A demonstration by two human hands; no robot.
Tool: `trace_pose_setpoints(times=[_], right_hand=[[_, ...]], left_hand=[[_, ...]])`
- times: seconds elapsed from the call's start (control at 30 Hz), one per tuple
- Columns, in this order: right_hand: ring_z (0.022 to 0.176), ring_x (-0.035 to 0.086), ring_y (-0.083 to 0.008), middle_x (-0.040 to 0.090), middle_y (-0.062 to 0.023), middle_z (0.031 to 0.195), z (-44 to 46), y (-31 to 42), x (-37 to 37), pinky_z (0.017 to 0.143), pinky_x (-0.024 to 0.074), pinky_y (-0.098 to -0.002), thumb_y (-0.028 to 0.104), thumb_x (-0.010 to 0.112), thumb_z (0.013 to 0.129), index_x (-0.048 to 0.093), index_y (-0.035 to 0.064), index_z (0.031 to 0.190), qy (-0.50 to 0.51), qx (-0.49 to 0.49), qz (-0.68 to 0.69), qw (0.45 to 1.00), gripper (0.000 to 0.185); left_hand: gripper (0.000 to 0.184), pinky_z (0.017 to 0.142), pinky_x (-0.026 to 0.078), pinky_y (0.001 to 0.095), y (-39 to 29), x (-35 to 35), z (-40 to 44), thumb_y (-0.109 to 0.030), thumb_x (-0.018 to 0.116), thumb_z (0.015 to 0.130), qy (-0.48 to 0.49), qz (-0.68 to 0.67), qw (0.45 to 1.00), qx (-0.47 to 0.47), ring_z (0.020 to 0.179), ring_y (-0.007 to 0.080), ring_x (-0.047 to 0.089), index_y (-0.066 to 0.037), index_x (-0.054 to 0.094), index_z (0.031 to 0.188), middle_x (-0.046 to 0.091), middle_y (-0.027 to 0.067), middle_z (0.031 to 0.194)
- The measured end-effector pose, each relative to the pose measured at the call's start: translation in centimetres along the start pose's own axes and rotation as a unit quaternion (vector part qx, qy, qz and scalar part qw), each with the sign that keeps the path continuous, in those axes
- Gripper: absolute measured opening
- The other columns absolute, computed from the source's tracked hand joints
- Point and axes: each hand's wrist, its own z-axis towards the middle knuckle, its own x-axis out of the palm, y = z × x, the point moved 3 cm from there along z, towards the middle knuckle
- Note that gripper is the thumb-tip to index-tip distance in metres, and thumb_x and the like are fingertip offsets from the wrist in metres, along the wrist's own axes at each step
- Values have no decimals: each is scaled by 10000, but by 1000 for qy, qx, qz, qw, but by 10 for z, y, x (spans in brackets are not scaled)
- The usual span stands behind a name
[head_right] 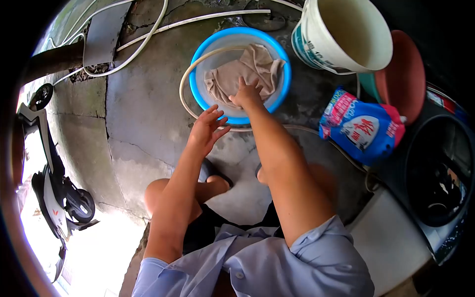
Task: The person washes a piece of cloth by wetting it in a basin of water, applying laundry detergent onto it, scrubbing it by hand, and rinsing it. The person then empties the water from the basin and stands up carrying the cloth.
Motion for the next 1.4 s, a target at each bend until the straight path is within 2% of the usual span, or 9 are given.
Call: trace_pose_setpoints(times=[0.13, 0.17, 0.3, 0.43, 0.53, 0.87, 1.07, 1.17, 1.4], right_hand=[[1498, 50, -492, 49, -206, 1652, 39, -11, 53, 1030, 414, -651, 397, 760, 810, 353, 305, 1545, -140, -58, 5, 988, 845], [1418, 328, -481, 429, -309, 1475, 50, -14, 69, 1155, 300, -551, 390, 758, 768, 565, 151, 1394, -248, -68, 14, 966, 698], [1016, 669, -410, 704, -236, 1040, 93, -19, 87, 895, 527, -434, 210, 603, 761, 702, 53, 1105, -160, -42, 329, 930, 391], [950, 660, -449, 684, -279, 935, -5, 50, -32, 837, 521, -509, 268, 582, 800, 695, 12, 953, -132, -159, 349, 914, 318], [806, 648, -466, 659, -271, 786, -58, 88, -48, 743, 519, -539, 310, 606, 829, 625, 7, 777, -273, -310, 334, 847, 307], [612, 635, -350, 626, -109, 649, -93, 92, -33, 587, 497, -461, 246, 698, 813, 545, 114, 649, -386, -453, 228, 770, 261], [770, 678, -397, 706, -184, 844, 9, 17, -43, 723, 550, -493, 305, 663, 870, 675, 72, 769, -337, -256, 227, 877, 255], [899, 661, -420, 670, -227, 1028, 63, -41, -19, 764, 538, -515, 459, 628, 889, 635, 149, 1134, -306, -87, 163, 934, 396], [1412, 263, -513, 243, -274, 1552, 63, -64, 28, 1135, 303, -592, 614, 685, 807, 311, 228, 1558, -212, -19, 115, 970, 923]], left_hand=[[754, 1111, 344, 623, 17, -3, 69, -378, 641, 949, -5, -35, 999, 24, 1462, 385, 243, -156, 279, 1572, 218, 157, 1619], [758, 1113, 318, 646, 19, -3, 87, -434, 612, 956, -46, -38, 998, 9, 1470, 403, 237, -158, 271, 1575, 213, 160, 1627], [795, 1118, 232, 711, 14, -17, 152, -639, 457, 971, 91, -47, 995, -21, 1472, 449, 252, -159, 265, 1574, 276, 171, 1615], [922, 1110, 175, 743, -19, -8, 177, -802, 353, 904, 189, -132, 971, -60, 1445, 476, 301, -157, 302, 1561, 309, 189, 1602], [775, 1059, 291, 636, -43, -16, 205, -755, 381, 911, 427, -122, 888, 121, 1300, 405, 417, -138, 431, 1377, 441, 165, 1415], [531, 959, 429, 508, -6, -15, 175, -589, 446, 929, 393, -205, 871, 213, 1116, 308, 535, -129, 546, 1177, 575, 132, 1191], [436, 1105, 400, 523, -13, 35, 144, -359, 447, 1011, 251, -150, 953, 79, 1320, 312, 511, -76, 536, 1331, 605, 172, 1297], [493, 1094, 419, 521, -6, 29, 141, -378, 441, 1016, 127, -171, 969, 127, 1319, 352, 505, -31, 488, 1363, 563, 194, 1356], [776, 1103, 13, 769, 19, 4, 151, -542, 435, 1003, 50, -92, 993, -58, 1499, 449, 174, -134, 144, 1596, 172, 182, 1647]])
